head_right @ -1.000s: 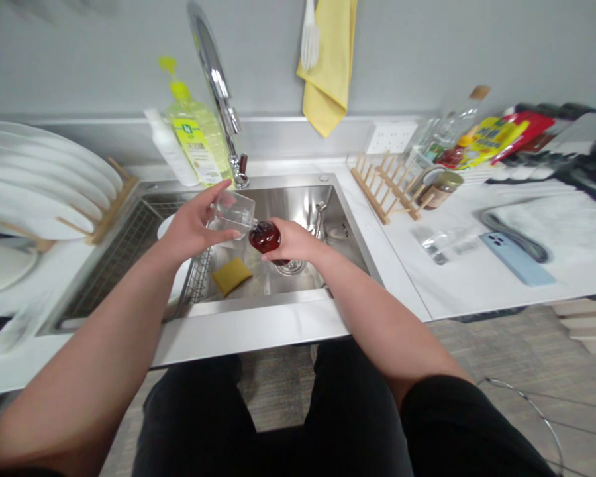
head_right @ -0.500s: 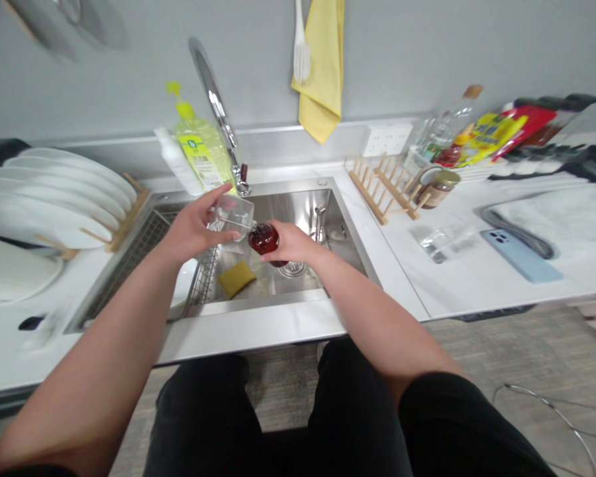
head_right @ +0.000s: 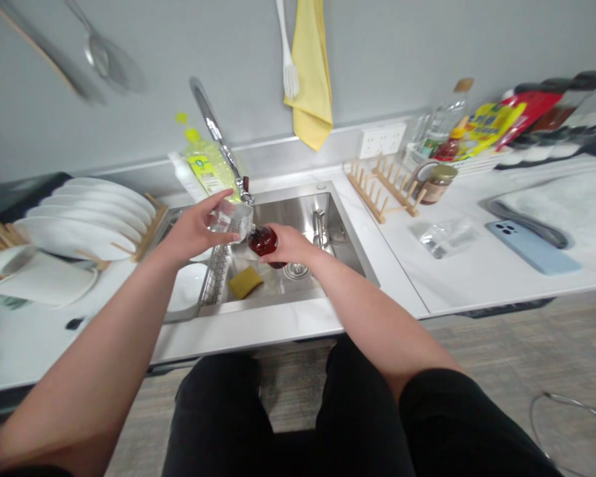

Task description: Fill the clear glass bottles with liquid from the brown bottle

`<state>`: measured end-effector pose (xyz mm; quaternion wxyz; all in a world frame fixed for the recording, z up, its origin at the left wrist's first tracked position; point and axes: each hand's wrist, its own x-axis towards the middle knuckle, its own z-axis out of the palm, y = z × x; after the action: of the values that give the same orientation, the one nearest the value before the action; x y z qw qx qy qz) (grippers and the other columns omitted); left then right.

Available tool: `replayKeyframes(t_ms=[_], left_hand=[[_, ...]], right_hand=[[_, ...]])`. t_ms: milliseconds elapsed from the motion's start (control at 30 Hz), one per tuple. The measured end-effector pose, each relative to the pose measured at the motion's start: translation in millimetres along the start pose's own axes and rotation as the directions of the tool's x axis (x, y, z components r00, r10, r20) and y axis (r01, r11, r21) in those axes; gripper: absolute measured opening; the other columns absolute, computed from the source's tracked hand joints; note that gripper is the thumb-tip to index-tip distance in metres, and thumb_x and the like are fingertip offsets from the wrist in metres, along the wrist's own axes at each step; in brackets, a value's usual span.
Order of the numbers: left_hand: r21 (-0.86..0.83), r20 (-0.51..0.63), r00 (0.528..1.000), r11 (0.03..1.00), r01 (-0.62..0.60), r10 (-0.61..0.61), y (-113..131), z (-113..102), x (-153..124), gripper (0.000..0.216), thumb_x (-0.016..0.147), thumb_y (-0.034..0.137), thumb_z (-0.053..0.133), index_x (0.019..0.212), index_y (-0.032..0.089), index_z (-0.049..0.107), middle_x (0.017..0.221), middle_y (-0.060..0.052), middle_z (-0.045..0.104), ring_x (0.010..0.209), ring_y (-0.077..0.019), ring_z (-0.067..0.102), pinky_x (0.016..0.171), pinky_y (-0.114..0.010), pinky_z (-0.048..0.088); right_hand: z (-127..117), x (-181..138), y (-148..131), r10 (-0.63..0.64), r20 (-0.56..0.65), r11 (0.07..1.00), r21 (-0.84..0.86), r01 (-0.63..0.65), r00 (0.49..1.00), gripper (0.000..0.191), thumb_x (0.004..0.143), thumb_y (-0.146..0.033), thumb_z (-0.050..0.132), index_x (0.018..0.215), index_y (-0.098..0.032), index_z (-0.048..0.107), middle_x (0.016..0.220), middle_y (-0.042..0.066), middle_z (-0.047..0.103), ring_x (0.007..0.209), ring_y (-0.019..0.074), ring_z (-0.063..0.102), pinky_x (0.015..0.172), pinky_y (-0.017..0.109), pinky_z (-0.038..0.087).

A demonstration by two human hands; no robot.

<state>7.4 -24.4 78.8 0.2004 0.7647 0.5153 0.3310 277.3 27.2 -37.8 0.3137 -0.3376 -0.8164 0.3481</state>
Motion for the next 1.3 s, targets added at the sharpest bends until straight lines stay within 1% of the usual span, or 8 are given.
replayKeyframes(t_ms=[167,300,367,633,733,900,1133,1300], left_hand=[[0.044,0.014,1.0,0.999,-0.018,0.017,8,-4,3,0.113,0.074,0.053,0.102,0.174,0.026,0.058,0.14,-0.012,0.077,0.118,-0.0314,0.074,0.107,-0.051,0.065],[0.061,0.032,0.999,0.997,-0.041,0.039,14,-6,7,0.112,0.074,0.054,0.102,0.173,0.024,0.06,0.139,-0.013,0.078,0.126,-0.0339,0.072,0.107,-0.05,0.065],[0.057,0.045,0.998,0.997,-0.042,0.04,16,-8,9,0.113,0.072,0.054,0.103,0.172,0.023,0.061,0.139,-0.014,0.078,0.127,-0.0344,0.072,0.107,-0.051,0.065],[0.079,0.09,0.996,0.997,-0.026,0.019,27,-16,17,0.115,0.067,0.05,0.107,0.171,0.025,0.064,0.135,-0.014,0.078,0.118,-0.033,0.073,0.106,-0.054,0.066],[0.116,0.107,0.994,0.993,-0.024,0.011,32,-18,20,0.116,0.067,0.052,0.106,0.172,0.026,0.064,0.134,-0.013,0.079,0.114,-0.0323,0.074,0.104,-0.053,0.066],[0.185,0.126,0.992,0.982,-0.046,0.023,39,-21,25,0.119,0.066,0.055,0.105,0.173,0.025,0.062,0.135,-0.014,0.08,0.112,-0.034,0.076,0.1,-0.052,0.066],[0.186,0.127,0.992,0.982,-0.042,0.018,46,-22,29,0.117,0.062,0.051,0.106,0.169,0.027,0.067,0.133,-0.012,0.08,0.115,-0.0357,0.075,0.104,-0.052,0.064],[0.229,0.139,0.99,0.972,-0.058,0.027,50,-24,33,0.118,0.062,0.051,0.106,0.17,0.026,0.066,0.131,-0.011,0.08,0.114,-0.035,0.074,0.103,-0.05,0.063]], right_hand=[[-2,-2,-4,-0.03,-0.019,1.0,0.007,0.03,0.999,0.071,0.072,-0.044,0.106,0.134,-0.028,0.075,0.129,0.006,0.086,0.121,0.0357,0.082,0.106,0.048,0.062],[-4,-3,-4,-0.031,-0.024,1.0,0.002,0.032,0.999,0.073,0.071,-0.044,0.106,0.135,-0.027,0.075,0.129,0.007,0.086,0.121,0.037,0.082,0.106,0.05,0.063],[-4,-3,-4,-0.025,-0.027,1.0,-0.001,0.025,0.999,0.073,0.071,-0.045,0.106,0.135,-0.028,0.075,0.13,0.007,0.086,0.122,0.0371,0.082,0.107,0.05,0.063],[-4,-4,-7,-0.02,-0.041,1.0,0.004,0.02,0.999,0.072,0.071,-0.042,0.107,0.135,-0.03,0.076,0.131,0.006,0.086,0.123,0.0369,0.082,0.108,0.051,0.064],[-4,-4,-6,-0.031,-0.054,0.999,0.011,0.032,0.998,0.074,0.07,-0.043,0.108,0.135,-0.029,0.077,0.131,0.006,0.086,0.124,0.0372,0.082,0.108,0.052,0.065],[-3,-4,-6,-0.027,-0.071,1.0,0.005,0.028,0.997,0.075,0.07,-0.045,0.109,0.136,-0.028,0.077,0.13,0.008,0.086,0.122,0.0379,0.082,0.108,0.053,0.065],[-3,-4,-6,-0.018,-0.091,1.0,0.018,0.02,0.996,0.075,0.069,-0.043,0.109,0.136,-0.03,0.077,0.13,0.007,0.087,0.123,0.0384,0.083,0.109,0.054,0.065],[-3,-3,-6,-0.036,-0.094,0.999,0.004,0.036,0.995,0.076,0.07,-0.044,0.109,0.136,-0.029,0.077,0.13,0.007,0.087,0.122,0.0391,0.083,0.108,0.054,0.065]])
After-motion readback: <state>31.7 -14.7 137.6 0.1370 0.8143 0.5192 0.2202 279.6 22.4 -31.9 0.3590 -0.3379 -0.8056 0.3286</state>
